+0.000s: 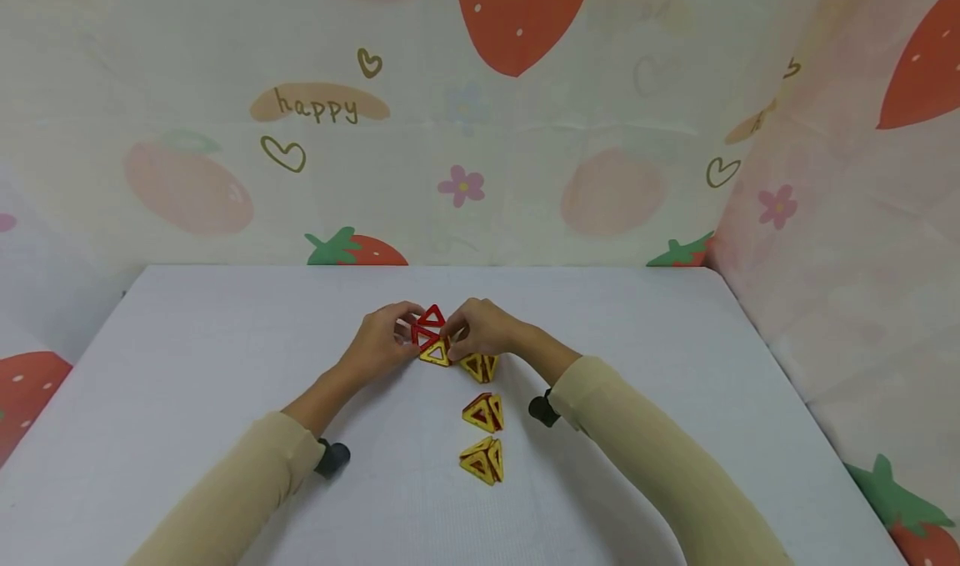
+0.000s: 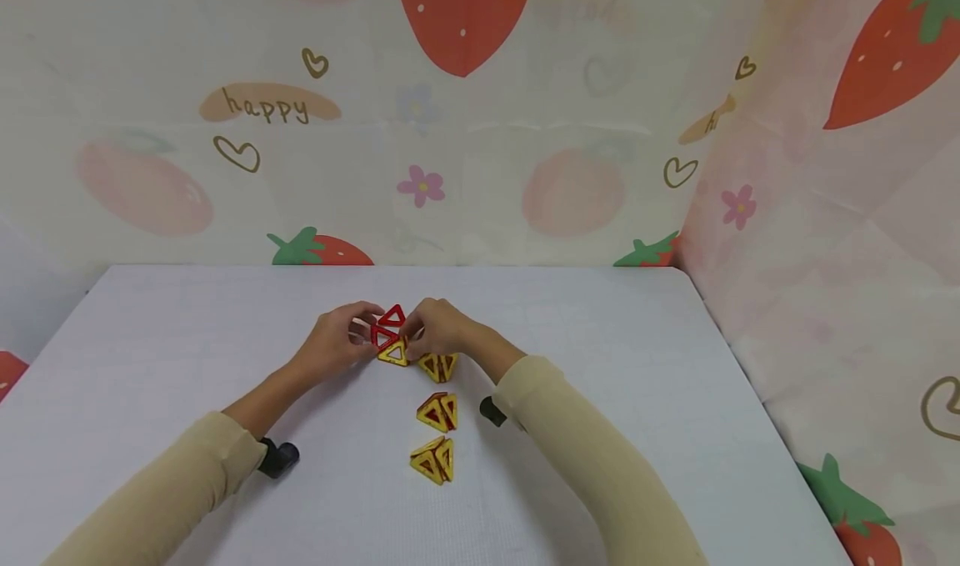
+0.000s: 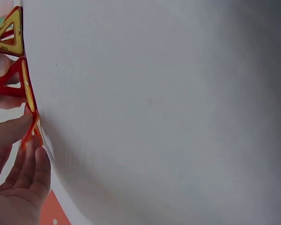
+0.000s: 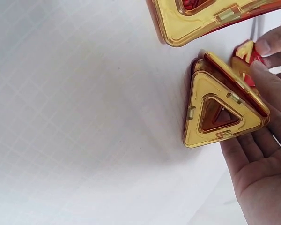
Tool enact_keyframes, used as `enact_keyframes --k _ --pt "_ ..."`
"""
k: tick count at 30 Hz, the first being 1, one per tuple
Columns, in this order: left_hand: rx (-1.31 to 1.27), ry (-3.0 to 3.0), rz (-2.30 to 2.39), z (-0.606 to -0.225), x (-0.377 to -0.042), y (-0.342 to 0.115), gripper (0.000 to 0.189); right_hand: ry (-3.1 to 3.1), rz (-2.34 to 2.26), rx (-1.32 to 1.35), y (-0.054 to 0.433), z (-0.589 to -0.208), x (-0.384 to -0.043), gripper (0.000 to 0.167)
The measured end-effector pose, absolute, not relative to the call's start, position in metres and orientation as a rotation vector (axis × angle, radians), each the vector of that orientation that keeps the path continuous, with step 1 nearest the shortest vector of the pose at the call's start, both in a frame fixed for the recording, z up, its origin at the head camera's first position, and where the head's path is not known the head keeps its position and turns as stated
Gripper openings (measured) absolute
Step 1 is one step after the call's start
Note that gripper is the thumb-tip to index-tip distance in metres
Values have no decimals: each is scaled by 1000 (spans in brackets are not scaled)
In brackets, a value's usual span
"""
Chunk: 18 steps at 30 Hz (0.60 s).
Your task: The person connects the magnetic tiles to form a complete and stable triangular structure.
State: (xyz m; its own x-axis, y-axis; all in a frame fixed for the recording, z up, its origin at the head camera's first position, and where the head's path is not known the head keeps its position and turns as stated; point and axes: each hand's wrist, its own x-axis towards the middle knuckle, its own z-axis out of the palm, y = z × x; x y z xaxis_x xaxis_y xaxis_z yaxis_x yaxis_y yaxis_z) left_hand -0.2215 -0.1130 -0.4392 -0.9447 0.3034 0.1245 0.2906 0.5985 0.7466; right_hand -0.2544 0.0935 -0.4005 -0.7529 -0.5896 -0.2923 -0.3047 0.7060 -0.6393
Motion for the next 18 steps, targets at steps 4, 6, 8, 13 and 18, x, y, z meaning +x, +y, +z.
enact_keyframes --k 4,6,8,13,18 --pt "550 2759 1349 -439 -221 -112 48 2438 -794 -701 93 -401 -254 32" --pt "556 2754 1359 -438 -221 -112 47 2437 -806 -706 93 -401 -254 35" --pt "552 2759 1354 -438 -220 -111 47 2431 -823 -702 92 -401 -254 40" --pt "527 2774 1334 -437 -220 -110 38 2410 -854 -681 93 -400 -253 47" --pt "520 2778 1333 -435 -221 -108 21 2403 -868 -675 93 -399 -252 51"
